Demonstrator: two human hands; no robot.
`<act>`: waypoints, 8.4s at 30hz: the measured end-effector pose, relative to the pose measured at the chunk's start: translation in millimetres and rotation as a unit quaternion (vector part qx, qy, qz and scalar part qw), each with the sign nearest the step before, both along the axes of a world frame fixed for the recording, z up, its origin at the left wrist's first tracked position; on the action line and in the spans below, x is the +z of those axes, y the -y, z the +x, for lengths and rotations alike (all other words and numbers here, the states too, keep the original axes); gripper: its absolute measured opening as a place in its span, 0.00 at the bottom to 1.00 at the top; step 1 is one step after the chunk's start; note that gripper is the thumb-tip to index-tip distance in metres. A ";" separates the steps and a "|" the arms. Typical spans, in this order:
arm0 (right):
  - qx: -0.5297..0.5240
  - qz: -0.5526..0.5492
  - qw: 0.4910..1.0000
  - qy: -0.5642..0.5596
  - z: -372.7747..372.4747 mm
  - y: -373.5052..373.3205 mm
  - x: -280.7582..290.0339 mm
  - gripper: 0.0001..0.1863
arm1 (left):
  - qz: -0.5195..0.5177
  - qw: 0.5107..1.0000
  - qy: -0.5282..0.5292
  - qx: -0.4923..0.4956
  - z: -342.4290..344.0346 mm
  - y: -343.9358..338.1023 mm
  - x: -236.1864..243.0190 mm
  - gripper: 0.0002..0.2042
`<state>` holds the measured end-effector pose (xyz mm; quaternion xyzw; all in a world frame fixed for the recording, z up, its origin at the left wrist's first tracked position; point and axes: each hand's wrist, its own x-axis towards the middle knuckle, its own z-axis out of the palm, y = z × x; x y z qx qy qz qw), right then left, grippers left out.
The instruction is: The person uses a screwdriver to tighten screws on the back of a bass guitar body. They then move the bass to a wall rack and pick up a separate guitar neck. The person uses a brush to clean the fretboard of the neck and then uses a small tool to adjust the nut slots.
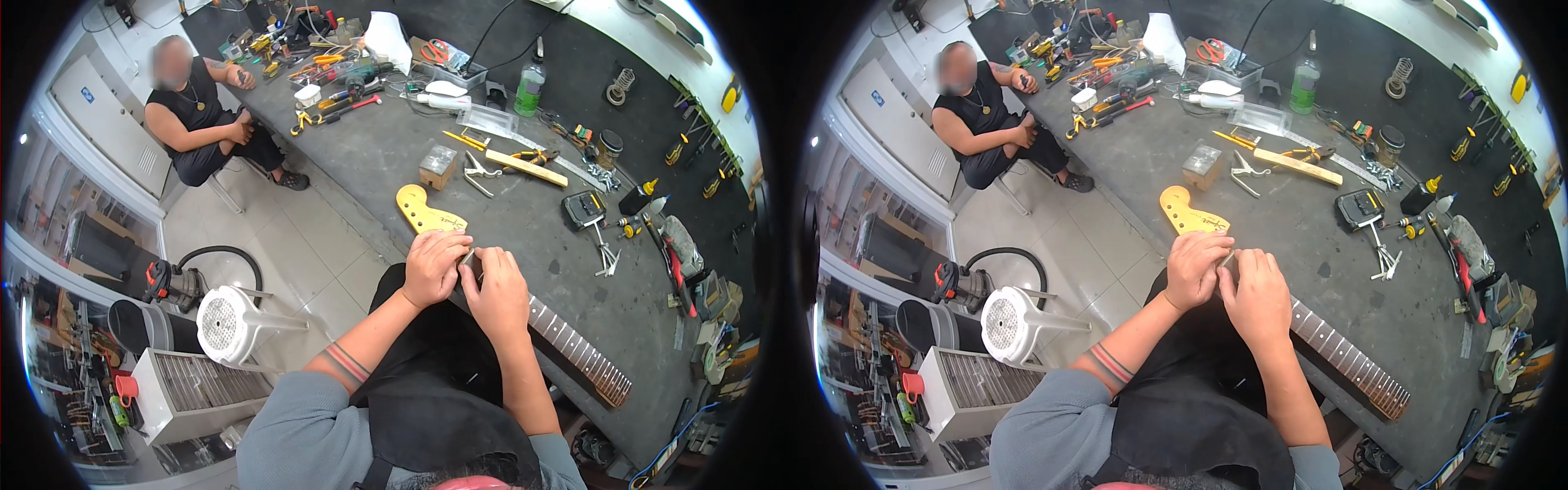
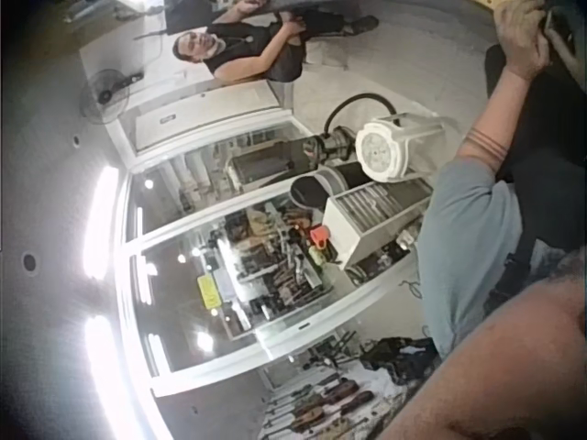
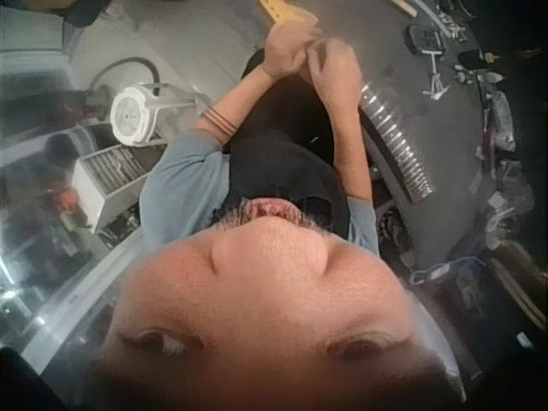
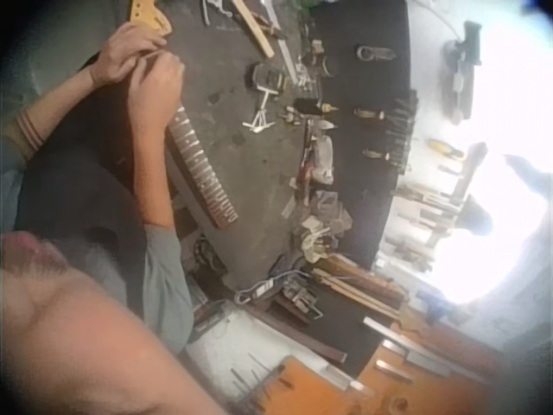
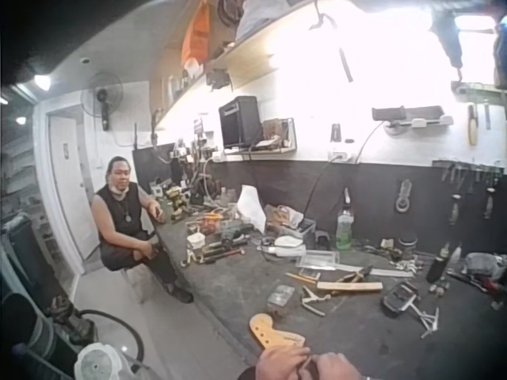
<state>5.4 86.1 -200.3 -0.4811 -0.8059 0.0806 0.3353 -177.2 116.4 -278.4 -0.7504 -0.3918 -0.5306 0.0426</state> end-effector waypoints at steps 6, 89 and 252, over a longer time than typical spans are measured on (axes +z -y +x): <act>-0.002 -0.007 1.000 -0.011 -0.9 1.2 -2.0 0.16 | 0.001 1.000 0.004 0.000 1.0 0.4 0.3 0.14; -0.066 0.010 0.994 0.081 75.2 51.4 3.3 0.20 | -0.288 0.902 -0.249 -0.203 -29.2 -8.4 116.9 0.29; -0.230 -0.111 0.956 -0.148 279.2 119.8 54.0 0.17 | -0.073 0.963 -0.233 -0.113 11.7 -0.8 64.9 0.30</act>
